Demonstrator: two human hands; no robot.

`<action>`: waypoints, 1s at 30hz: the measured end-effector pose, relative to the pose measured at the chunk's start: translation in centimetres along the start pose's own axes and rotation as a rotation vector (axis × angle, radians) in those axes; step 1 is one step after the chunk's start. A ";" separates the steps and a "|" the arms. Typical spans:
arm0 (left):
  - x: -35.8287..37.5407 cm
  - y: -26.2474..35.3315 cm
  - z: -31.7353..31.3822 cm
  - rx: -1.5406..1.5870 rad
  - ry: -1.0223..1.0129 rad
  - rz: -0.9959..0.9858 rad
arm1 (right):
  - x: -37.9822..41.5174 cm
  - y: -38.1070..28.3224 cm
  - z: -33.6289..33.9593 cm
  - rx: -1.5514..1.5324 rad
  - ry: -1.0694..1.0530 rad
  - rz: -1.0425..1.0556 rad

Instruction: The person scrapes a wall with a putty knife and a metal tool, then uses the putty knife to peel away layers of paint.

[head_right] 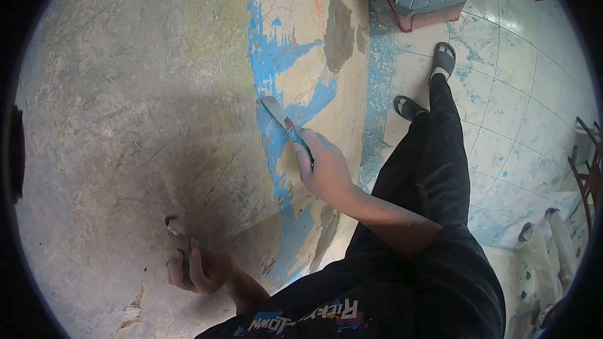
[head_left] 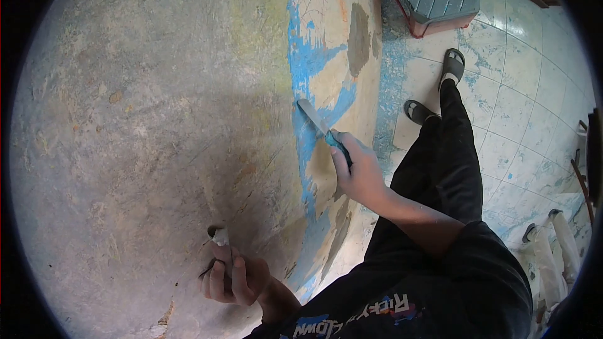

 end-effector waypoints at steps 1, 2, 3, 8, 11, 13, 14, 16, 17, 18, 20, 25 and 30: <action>0.0 -0.1 -0.1 0.008 0.008 -0.007 | 0.0 -0.1 -0.1 -0.020 0.000 -0.015; 0.0 -0.2 -0.1 0.014 0.010 -0.013 | -0.1 0.0 -0.1 -0.027 -0.009 -0.028; 0.1 -0.2 0.1 0.021 0.009 -0.019 | -0.3 -0.2 0.1 -0.033 -0.020 -0.044; 0.4 -0.2 0.3 -0.045 -0.079 0.012 | 0.3 0.2 0.1 0.026 -0.018 0.011; 0.5 -0.4 -0.1 0.012 -0.006 0.009 | -0.2 -0.2 0.0 0.022 0.037 0.046; 0.6 -0.3 0.2 0.032 0.001 0.003 | -2.3 -0.9 0.5 0.057 0.056 0.040; 0.4 -0.2 0.4 0.020 -0.013 -0.002 | -2.3 -0.9 0.4 0.054 0.067 0.037; 0.3 -0.2 0.1 0.013 -0.003 -0.012 | -2.9 -1.0 0.4 0.053 0.102 0.049; 0.5 -0.3 0.2 0.019 0.007 -0.018 | -2.2 -0.8 0.2 0.022 0.083 0.031; 0.3 -0.4 0.0 0.027 0.019 -0.023 | -1.2 -1.5 0.2 -0.005 0.066 0.014; 0.4 -0.5 -0.1 0.036 0.006 -0.035 | -0.8 -1.8 0.3 -0.027 0.036 -0.043; 0.4 -0.3 0.1 -0.024 -0.037 -0.017 | -6.2 -1.3 2.1 0.009 0.032 -0.154; 0.2 -0.4 0.1 0.052 -0.014 -0.035 | -1.4 -1.0 1.1 -0.059 0.028 -0.063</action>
Point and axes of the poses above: each hand's wrist, its own x-axis away from the middle knuckle, its own z-axis out of the back of the hand, y = z × x, the point moved 3 cm from there along -x, towards the middle knuckle, and after that the axes turned 2 degrees about -x, right-handed, at the moved point
